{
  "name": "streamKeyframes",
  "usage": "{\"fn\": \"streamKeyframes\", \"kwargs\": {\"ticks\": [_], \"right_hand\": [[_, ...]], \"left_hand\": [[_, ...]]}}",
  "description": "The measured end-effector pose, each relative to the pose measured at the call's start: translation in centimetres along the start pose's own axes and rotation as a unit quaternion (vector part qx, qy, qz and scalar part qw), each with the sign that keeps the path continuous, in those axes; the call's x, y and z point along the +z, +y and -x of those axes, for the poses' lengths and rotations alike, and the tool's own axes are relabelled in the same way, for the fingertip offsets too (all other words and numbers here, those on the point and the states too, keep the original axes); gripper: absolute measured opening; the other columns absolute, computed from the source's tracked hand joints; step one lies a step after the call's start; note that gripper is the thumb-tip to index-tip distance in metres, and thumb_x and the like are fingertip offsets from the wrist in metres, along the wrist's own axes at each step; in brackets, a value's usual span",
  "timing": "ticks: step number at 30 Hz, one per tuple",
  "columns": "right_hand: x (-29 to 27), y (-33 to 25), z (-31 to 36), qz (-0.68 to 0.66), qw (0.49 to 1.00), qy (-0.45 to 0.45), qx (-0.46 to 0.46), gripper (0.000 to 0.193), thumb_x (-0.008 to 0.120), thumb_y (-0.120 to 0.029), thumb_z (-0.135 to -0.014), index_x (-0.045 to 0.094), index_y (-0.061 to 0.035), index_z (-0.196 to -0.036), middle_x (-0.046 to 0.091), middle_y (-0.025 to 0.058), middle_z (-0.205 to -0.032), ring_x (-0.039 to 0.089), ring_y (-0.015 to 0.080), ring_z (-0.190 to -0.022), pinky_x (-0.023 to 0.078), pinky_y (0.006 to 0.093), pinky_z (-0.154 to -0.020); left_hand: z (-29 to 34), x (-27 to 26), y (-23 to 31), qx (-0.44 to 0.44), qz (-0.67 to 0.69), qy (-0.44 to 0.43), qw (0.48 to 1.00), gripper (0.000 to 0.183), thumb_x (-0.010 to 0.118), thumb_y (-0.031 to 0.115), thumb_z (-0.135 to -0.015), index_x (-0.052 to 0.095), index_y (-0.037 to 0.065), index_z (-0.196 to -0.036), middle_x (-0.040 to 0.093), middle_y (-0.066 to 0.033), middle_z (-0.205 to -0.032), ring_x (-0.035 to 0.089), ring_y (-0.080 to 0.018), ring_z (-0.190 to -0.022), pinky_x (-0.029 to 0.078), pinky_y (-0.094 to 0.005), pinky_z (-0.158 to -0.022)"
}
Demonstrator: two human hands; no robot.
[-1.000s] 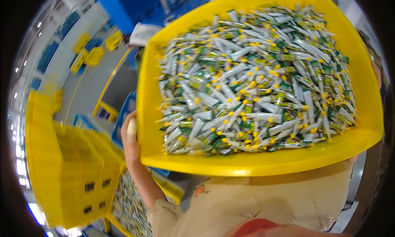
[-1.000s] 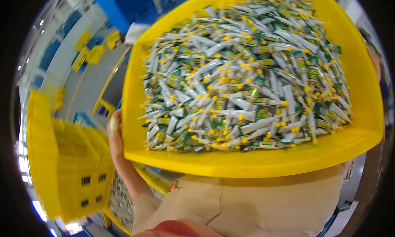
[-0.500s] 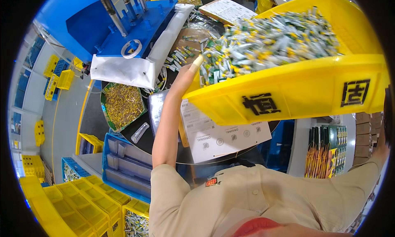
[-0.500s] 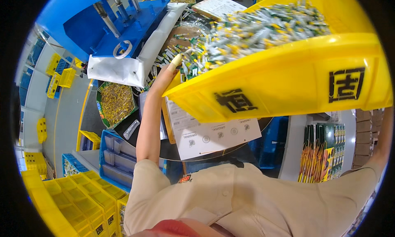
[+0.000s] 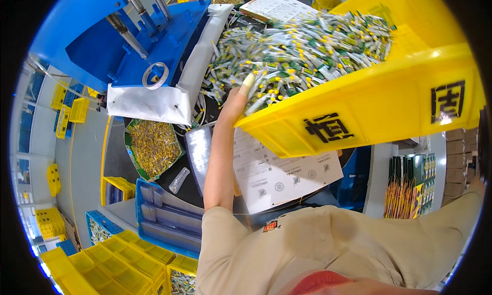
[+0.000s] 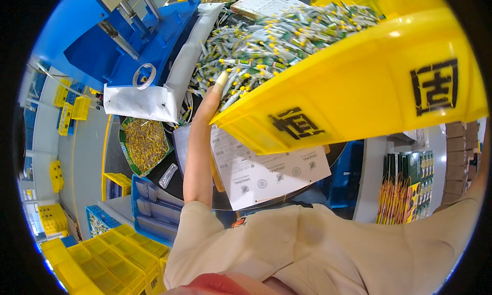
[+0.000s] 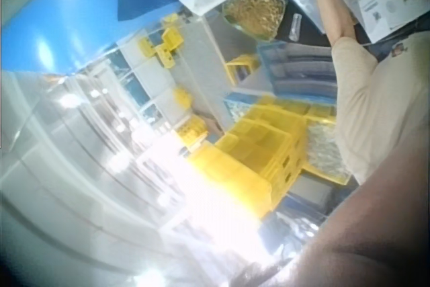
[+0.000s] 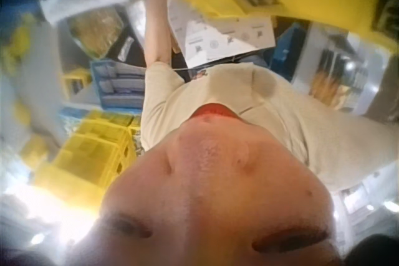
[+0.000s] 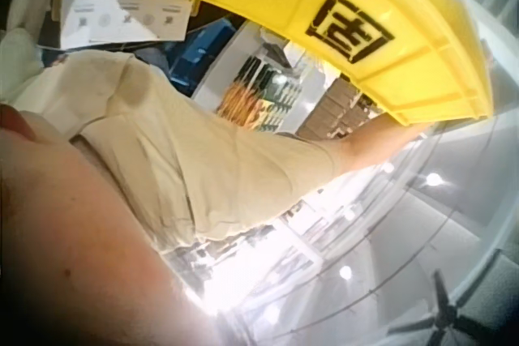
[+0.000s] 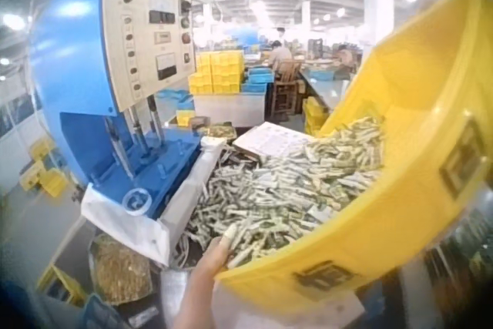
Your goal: The person places small cylindrical electronic components into a yellow tray, then covers the tray with a clear plastic sheet and seals it. They repeat this process multiple times, handling components and trays throughout the clip.
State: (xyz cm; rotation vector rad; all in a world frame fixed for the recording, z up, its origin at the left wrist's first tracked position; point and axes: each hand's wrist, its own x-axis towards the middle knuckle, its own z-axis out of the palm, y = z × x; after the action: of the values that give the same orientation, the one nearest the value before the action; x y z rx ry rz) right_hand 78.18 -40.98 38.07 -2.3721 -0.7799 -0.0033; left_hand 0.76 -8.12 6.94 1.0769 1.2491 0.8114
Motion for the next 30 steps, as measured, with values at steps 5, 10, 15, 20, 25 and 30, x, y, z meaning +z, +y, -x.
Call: {"fn": "streamKeyframes", "kwargs": {"ticks": [5, 10, 15, 20, 25, 30], "right_hand": [[1.4, 0.1, 0.2, -0.001, 1.000, 0.005, -0.004, 0.033, 0.068, -0.033, -0.087, 0.067, -0.0065, -0.106, 0.065, 0.0043, -0.080, 0.061, 0.0131, -0.070, 0.049, 0.0297, -0.063], [3.5, 0.4, 0.2, -0.008, 1.000, 0.005, -0.019, 0.033, 0.068, -0.033, -0.087, 0.067, -0.0067, -0.106, 0.065, 0.0043, -0.080, 0.061, 0.0131, -0.070, 0.049, 0.0296, -0.063], [6.0, -0.2, 1.5, -0.033, 0.998, 0.012, -0.049, 0.033, 0.068, -0.034, -0.087, 0.066, -0.0068, -0.106, 0.065, 0.0042, -0.080, 0.061, 0.0131, -0.069, 0.049, 0.0296, -0.063], [11.0, -1.7, 5.0, -0.095, 0.992, 0.014, -0.087, 0.033, 0.068, -0.034, -0.087, 0.066, -0.0070, -0.106, 0.065, 0.0041, -0.080, 0.061, 0.0131, -0.069, 0.049, 0.0296, -0.062], [18.8, -4.2, 13.3, -0.235, 0.966, -0.014, -0.110, 0.034, 0.068, -0.034, -0.086, 0.066, -0.0072, -0.106, 0.064, 0.0040, -0.080, 0.061, 0.0131, -0.069, 0.049, 0.0295, -0.062], [27.8, -7.9, 21.6, -0.375, 0.913, -0.115, -0.115, 0.034, 0.068, -0.035, -0.086, 0.066, -0.0073, -0.106, 0.064, 0.0040, -0.080, 0.061, 0.0131, -0.069, 0.049, 0.0295, -0.062]], "left_hand": [[0.0, 0.8, 0.1, -0.011, -0.029, 0.011, 0.999, 0.096, 0.051, 0.077, -0.085, 0.059, -0.009, -0.127, 0.063, -0.0179, -0.121, 0.057, -0.0259, -0.106, 0.041, -0.0367, -0.096], [-0.3, 1.5, 0.1, 0.005, -0.071, -0.025, 0.997, 0.088, 0.057, 0.069, -0.088, 0.057, -0.008, -0.131, 0.061, -0.0170, -0.127, 0.057, -0.0222, -0.111, 0.043, -0.0353, -0.096], [0.1, 0.2, 1.2, 0.052, -0.089, -0.004, 0.995, 0.085, 0.061, 0.073, -0.082, 0.066, -0.004, -0.117, 0.064, -0.0117, -0.104, 0.057, -0.0191, -0.088, 0.046, -0.0352, -0.077], [1.8, -2.3, 5.9, 0.147, -0.142, 0.008, 0.979, 0.054, 0.066, 0.050, -0.089, 0.073, 0.004, -0.117, 0.070, -0.0065, -0.093, 0.061, -0.0136, -0.078, 0.049, -0.0319, -0.072], [6.8, -3.6, 13.0, 0.271, -0.231, 0.022, 0.934, 0.059, 0.064, 0.051, -0.092, 0.069, 0.001, -0.123, 0.070, -0.0059, -0.103, 0.060, -0.0111, -0.091, 0.048, -0.0307, -0.081], [12.2, -4.2, 18.5, 0.389, -0.285, 0.064, 0.874, 0.065, 0.072, 0.045, -0.090, 0.061, -0.003, -0.132, 0.072, -0.0117, -0.093, 0.066, -0.0109, -0.074, 0.054, -0.0284, -0.063]]}}
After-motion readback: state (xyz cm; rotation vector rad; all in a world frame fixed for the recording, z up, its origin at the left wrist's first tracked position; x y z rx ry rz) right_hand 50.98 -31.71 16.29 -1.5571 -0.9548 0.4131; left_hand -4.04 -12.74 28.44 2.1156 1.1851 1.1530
